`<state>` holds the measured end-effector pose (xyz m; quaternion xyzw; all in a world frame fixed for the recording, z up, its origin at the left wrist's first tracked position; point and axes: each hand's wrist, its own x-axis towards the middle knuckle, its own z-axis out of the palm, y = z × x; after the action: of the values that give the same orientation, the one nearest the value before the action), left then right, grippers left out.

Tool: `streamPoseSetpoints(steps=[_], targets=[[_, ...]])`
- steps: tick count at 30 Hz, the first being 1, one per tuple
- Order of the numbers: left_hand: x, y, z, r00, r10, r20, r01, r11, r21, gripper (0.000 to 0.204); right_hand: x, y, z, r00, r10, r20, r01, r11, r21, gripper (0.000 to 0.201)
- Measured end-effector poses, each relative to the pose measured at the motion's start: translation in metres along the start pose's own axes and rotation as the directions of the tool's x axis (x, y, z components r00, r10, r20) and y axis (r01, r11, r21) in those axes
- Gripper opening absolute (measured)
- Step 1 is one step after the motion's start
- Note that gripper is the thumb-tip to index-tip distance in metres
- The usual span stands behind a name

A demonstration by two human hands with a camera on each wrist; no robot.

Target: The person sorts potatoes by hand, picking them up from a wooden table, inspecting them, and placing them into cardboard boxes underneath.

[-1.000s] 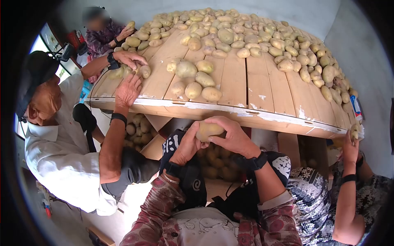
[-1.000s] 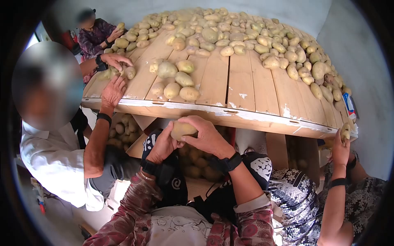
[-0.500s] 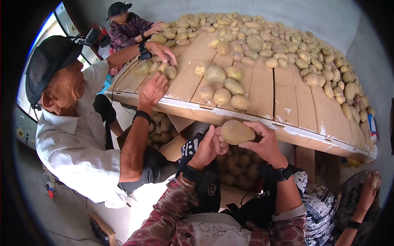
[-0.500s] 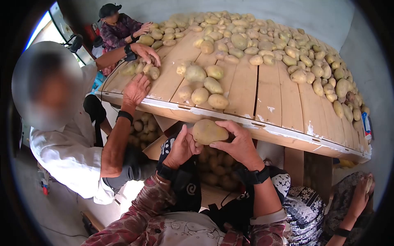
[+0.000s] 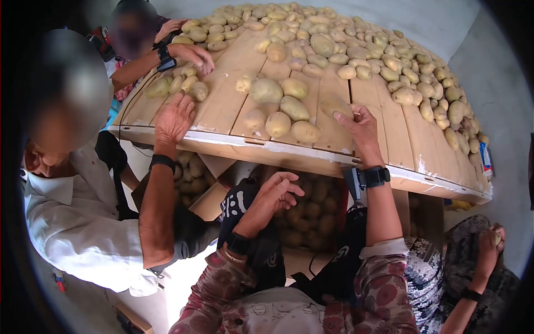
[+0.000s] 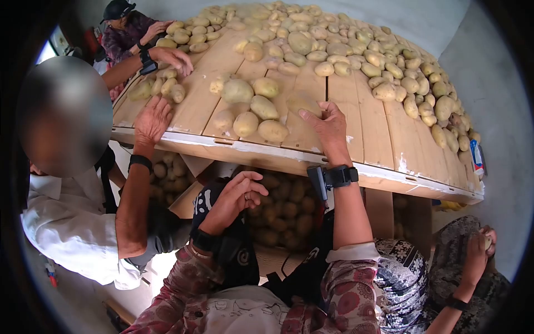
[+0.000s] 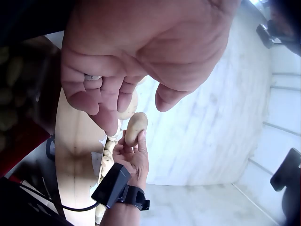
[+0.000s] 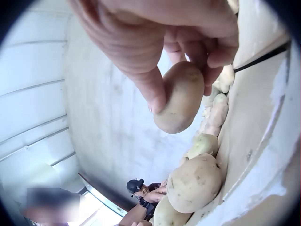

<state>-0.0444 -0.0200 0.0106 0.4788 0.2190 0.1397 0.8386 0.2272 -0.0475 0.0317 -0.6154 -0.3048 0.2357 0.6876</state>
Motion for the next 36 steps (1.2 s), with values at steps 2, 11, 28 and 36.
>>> streamPoseSetpoints(steps=[2, 11, 28, 36], targets=[[-0.002, 0.003, -0.002, 1.0, -0.017, 0.0, 0.017, 1.0, 0.0, 0.033, 0.012, 0.004, 0.005, 0.999, -0.037, -0.022, 0.032, 0.983, -0.18, 0.041], [-0.006, 0.006, -0.008, 1.0, 0.015, -0.004, -0.015, 0.999, 0.049, 0.033, 0.011, 0.009, 0.008, 0.985, -0.037, 0.167, 0.161, 0.521, -0.838, 0.044], [0.011, 0.002, -0.024, 0.993, -0.041, 0.109, 0.056, 0.989, -0.138, 0.045, -0.088, -0.035, -0.059, 0.99, 0.071, 0.12, -0.104, 0.949, 0.296, 0.028], [0.052, -0.121, -0.027, 0.967, -0.139, -0.214, 0.254, 0.442, 0.86, 0.034, -0.122, -0.036, -0.076, 0.986, 0.151, 0.064, -0.164, 0.928, 0.333, 0.023]])
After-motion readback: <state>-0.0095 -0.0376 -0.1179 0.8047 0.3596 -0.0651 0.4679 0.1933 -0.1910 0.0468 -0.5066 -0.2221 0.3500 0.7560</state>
